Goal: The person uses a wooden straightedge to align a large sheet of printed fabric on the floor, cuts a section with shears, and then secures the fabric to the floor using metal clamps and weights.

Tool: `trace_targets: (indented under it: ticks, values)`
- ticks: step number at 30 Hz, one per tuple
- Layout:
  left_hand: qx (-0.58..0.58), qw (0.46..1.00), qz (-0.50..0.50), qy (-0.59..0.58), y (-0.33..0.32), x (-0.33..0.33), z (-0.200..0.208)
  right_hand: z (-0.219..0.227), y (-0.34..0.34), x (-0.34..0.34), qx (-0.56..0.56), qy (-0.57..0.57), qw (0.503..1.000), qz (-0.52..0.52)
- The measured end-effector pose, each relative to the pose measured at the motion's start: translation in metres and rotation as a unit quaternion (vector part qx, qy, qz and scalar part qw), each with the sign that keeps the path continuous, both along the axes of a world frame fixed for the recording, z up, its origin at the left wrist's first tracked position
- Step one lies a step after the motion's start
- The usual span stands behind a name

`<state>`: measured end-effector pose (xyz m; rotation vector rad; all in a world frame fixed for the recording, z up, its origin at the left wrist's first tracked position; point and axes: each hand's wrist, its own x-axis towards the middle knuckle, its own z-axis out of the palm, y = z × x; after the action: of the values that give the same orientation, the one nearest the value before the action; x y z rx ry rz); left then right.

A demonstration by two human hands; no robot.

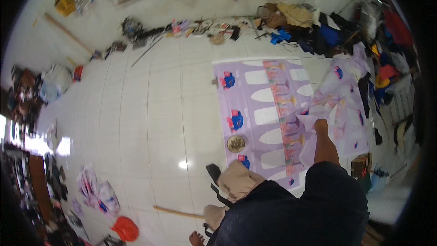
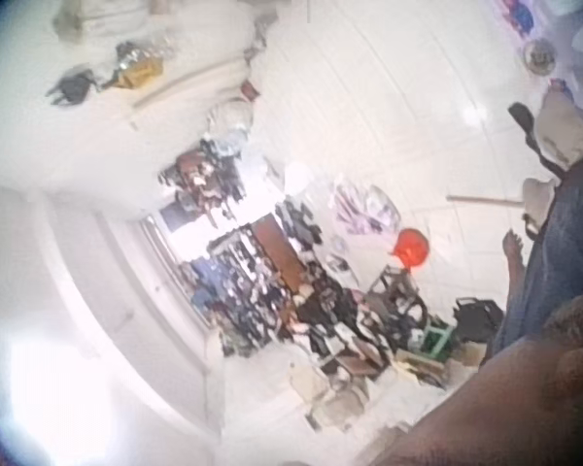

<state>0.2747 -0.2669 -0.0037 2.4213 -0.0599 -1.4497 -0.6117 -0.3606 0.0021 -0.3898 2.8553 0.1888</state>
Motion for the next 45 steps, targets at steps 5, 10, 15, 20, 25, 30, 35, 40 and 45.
trace_targets:
  ticks: [5, 10, 15, 20, 25, 30, 35, 40, 45]
  values:
    - [0.001, 0.982, -0.189, 0.002, -0.162, 0.032, 0.008, 0.09, -0.043, 0.061, -0.179, 0.091, 0.978, -0.058]
    - [-0.06, 0.936, -0.347, -0.015, -0.372, 0.035, 0.045, 0.195, -0.12, 0.155, -0.288, 0.12, 0.947, -0.077]
    - [-0.132, 0.863, -0.488, -0.015, -0.59, 0.003, 0.054, 0.257, -0.092, 0.155, -0.351, 0.235, 0.902, -0.095]
    - [-0.221, 0.764, -0.599, 0.094, -0.812, -0.098, 0.065, 0.313, -0.093, 0.17, -0.348, 0.246, 0.892, -0.151]
    - [-0.192, 0.621, -0.759, 0.051, -0.843, -0.274, 0.077, 0.294, -0.075, 0.211, -0.237, 0.262, 0.919, -0.174]
    - [-0.165, 0.498, -0.847, 0.087, -0.805, -0.367, 0.054, 0.201, -0.053, 0.274, -0.173, 0.206, 0.942, -0.202]
    - [-0.151, 0.178, -0.968, 0.092, -0.796, -0.417, -0.128, -0.026, 0.0, 0.359, -0.117, 0.268, 0.946, -0.137]
    - [-0.21, 0.027, -0.974, 0.076, -0.762, -0.528, -0.301, -0.264, 0.045, 0.45, -0.079, 0.104, 0.945, -0.299]
    - [0.007, 0.333, -0.926, 0.178, -0.724, -0.636, -0.416, -0.394, 0.049, 0.498, -0.036, 0.063, 0.926, -0.37]
